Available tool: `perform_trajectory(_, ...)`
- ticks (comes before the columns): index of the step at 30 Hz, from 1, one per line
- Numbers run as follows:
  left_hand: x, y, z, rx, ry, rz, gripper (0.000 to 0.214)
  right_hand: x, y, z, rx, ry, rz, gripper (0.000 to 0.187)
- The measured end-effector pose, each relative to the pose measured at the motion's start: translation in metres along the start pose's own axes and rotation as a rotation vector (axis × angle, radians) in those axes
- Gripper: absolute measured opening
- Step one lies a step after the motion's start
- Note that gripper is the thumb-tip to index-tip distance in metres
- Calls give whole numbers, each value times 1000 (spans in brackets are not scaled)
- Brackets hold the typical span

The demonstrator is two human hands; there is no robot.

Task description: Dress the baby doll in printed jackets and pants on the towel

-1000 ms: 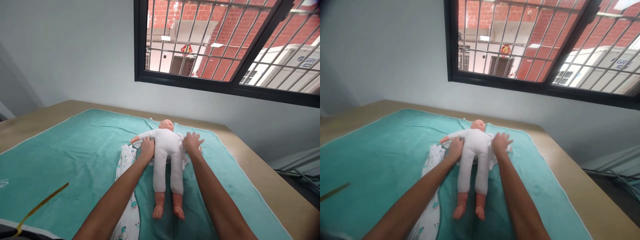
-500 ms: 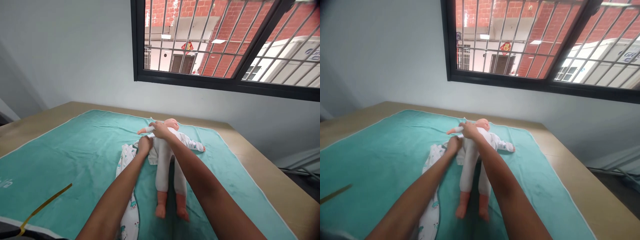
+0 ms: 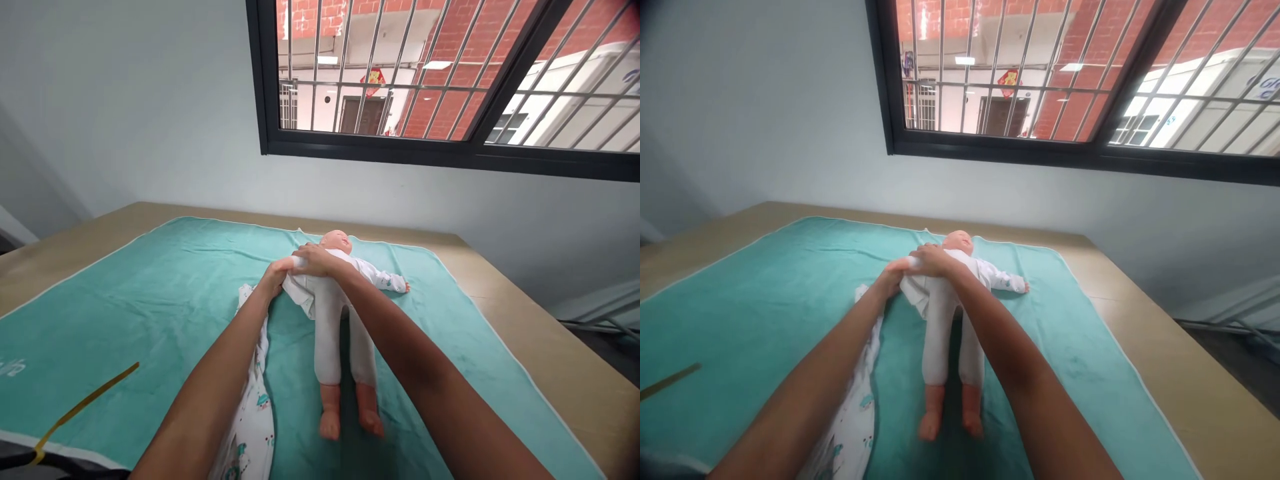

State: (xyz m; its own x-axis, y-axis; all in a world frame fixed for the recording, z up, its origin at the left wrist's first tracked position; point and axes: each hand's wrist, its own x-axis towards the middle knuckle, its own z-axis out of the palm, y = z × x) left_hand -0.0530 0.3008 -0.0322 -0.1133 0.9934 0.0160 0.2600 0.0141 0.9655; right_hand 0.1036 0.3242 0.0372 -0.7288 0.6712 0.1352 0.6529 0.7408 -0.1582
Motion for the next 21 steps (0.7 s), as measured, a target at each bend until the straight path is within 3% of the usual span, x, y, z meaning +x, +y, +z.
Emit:
perform_trajectory(3,3,-5,-8,59,-21,-68,21,-5,7,-6,40,9,73,39)
perform_trajectory(7,11,-7,-19,182,76,-95,19,-3,10,-7,-74,-30,125,37)
perform_trajectory(12,16,3,-29,368,147,-7,27,11,13,3,-190,-39,212,11)
perform_trajectory(14,17,11,-32,445,143,33,28,15,14,9,-81,30,264,22)
perform_trajectory(17,17,30,-32,534,143,69,23,19,11,19,275,248,410,34)
perform_trajectory(21,1,53,-10,553,197,135,28,25,3,29,520,415,509,44)
